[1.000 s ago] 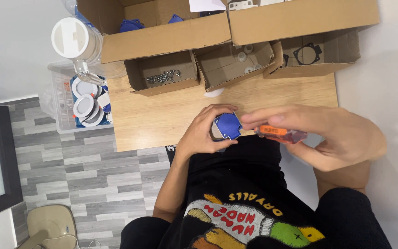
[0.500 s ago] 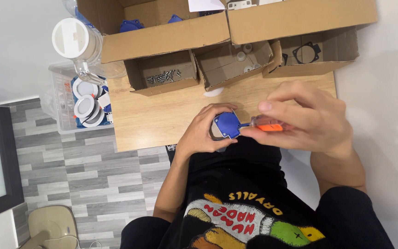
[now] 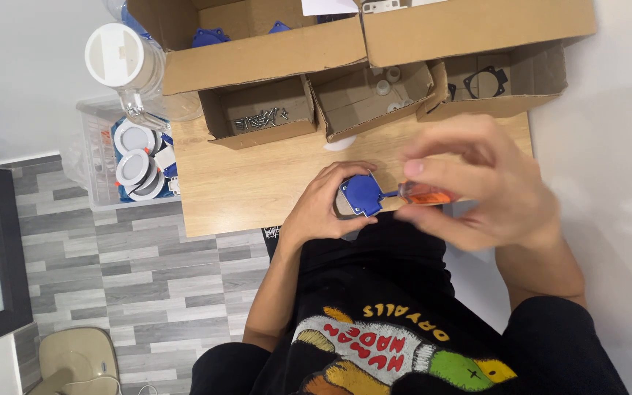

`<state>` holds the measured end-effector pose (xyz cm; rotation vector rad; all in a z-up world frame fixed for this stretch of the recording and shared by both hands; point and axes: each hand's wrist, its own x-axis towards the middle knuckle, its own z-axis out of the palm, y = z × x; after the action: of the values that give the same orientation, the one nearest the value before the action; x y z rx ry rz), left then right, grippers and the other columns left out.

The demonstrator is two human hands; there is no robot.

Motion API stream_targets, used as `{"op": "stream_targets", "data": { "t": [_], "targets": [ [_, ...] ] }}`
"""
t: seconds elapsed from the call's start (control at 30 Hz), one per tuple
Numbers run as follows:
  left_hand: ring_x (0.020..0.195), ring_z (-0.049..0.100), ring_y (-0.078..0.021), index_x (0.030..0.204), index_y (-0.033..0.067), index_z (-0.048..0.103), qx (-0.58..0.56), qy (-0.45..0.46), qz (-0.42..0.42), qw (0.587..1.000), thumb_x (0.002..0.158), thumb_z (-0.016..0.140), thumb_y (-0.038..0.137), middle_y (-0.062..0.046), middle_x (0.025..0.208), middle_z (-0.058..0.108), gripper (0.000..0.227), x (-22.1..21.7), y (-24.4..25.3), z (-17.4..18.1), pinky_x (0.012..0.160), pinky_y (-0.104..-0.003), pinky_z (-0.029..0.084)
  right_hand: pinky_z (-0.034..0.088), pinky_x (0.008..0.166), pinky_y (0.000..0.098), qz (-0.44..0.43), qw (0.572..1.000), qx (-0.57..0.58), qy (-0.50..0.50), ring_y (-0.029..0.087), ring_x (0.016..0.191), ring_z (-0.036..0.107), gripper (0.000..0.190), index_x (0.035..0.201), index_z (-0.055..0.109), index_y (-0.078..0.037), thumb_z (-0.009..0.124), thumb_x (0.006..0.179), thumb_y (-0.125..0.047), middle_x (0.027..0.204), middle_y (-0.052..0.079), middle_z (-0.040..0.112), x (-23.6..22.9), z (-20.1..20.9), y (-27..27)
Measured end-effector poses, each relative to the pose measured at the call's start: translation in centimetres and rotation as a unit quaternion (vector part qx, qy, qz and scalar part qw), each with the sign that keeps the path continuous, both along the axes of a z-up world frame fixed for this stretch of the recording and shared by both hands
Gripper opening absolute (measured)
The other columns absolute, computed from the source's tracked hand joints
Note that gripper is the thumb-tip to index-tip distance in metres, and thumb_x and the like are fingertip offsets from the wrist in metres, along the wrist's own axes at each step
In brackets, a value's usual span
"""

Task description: The person assembles electrical components on a wooden table, using a screwdriver to tighten screws into a blue plastic box. They handle various parts, including a white box, a black connector, and a white plastic piece, placing them into a cardboard box.

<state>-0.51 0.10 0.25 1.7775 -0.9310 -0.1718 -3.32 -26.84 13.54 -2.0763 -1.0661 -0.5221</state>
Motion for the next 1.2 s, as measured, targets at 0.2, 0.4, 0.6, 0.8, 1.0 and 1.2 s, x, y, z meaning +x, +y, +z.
{"op": "stream_targets", "data": {
  "t": [0.2, 0.4, 0.6, 0.8, 1.0, 1.2],
  "targets": [
    [0.137, 0.068, -0.0305, 0.138, 0.0125, 0.057, 0.008, 0.012, 0.001, 1.000, 0.085, 0.095, 0.038, -0.010, 0.148, 0.069, 0.070, -0.2, 0.2, -0.1, 0.119, -0.044, 0.050, 0.058, 0.132, 0.0462, 0.224, 0.926, 0.014, 0.304, 0.044, 0.164, 0.056, 0.074, 0.169, 0.028, -0.016, 0.040, 0.104, 0.018, 0.170, 0.025, 0.052, -0.5, 3.0, -2.1],
    [0.140, 0.067, -0.0281, 0.142, 0.0128, 0.058, 0.014, 0.013, 0.008, 1.000, 0.084, 0.096, 0.037, -0.008, 0.149, 0.068, 0.073, -0.8, 0.3, 0.0, 0.122, -0.043, 0.050, 0.072, 0.100, 0.0295, 0.009, 0.972, -0.013, 0.234, 0.020, 0.111, 0.084, 0.054, 0.144, 0.057, -0.006, 0.080, 0.096, 0.001, 0.133, 0.013, 0.077, -1.7, 3.2, -0.7],
    [0.140, 0.067, -0.0286, 0.141, 0.0135, 0.058, 0.010, 0.021, 0.009, 1.000, 0.081, 0.098, 0.033, -0.008, 0.148, 0.069, 0.075, -1.1, 0.3, 0.2, 0.121, -0.042, 0.049, 0.062, 0.084, 0.0212, -0.078, 0.996, -0.024, 0.035, 0.011, 0.089, 0.075, 0.059, 0.142, 0.069, -0.012, 0.104, 0.096, -0.022, 0.120, 0.010, 0.071, -1.6, 1.2, 0.1],
    [0.139, 0.067, -0.0282, 0.142, 0.0147, 0.057, 0.007, 0.016, 0.010, 1.000, 0.082, 0.097, 0.030, -0.007, 0.148, 0.069, 0.074, -1.5, 0.3, 0.5, 0.120, -0.042, 0.050, 0.062, 0.098, 0.0321, -0.037, 0.999, -0.014, 0.011, 0.023, 0.103, 0.071, 0.071, 0.153, 0.054, -0.005, 0.099, 0.101, -0.020, 0.124, 0.018, 0.070, -2.1, 1.6, 1.3],
    [0.140, 0.065, -0.0288, 0.142, 0.0149, 0.058, 0.017, 0.021, 0.012, 1.000, 0.080, 0.098, 0.034, -0.007, 0.149, 0.068, 0.076, -1.3, 0.6, -0.4, 0.120, -0.042, 0.049, 0.066, 0.098, 0.0288, 0.036, 0.943, -0.032, 0.330, 0.022, 0.124, 0.078, 0.049, 0.151, 0.054, -0.001, 0.054, 0.102, 0.006, 0.145, 0.010, 0.069, -2.5, 6.1, 1.4],
    [0.140, 0.066, -0.0273, 0.142, 0.0169, 0.057, 0.019, 0.022, 0.009, 1.000, 0.081, 0.098, 0.035, -0.005, 0.150, 0.068, 0.076, -1.5, 0.8, -0.4, 0.120, -0.043, 0.047, 0.072, 0.099, 0.0320, 0.024, 0.994, 0.001, 0.106, 0.027, 0.111, 0.085, 0.053, 0.148, 0.050, -0.005, 0.076, 0.105, 0.012, 0.126, 0.017, 0.080, -3.2, 3.7, 1.3]
  ]
}}
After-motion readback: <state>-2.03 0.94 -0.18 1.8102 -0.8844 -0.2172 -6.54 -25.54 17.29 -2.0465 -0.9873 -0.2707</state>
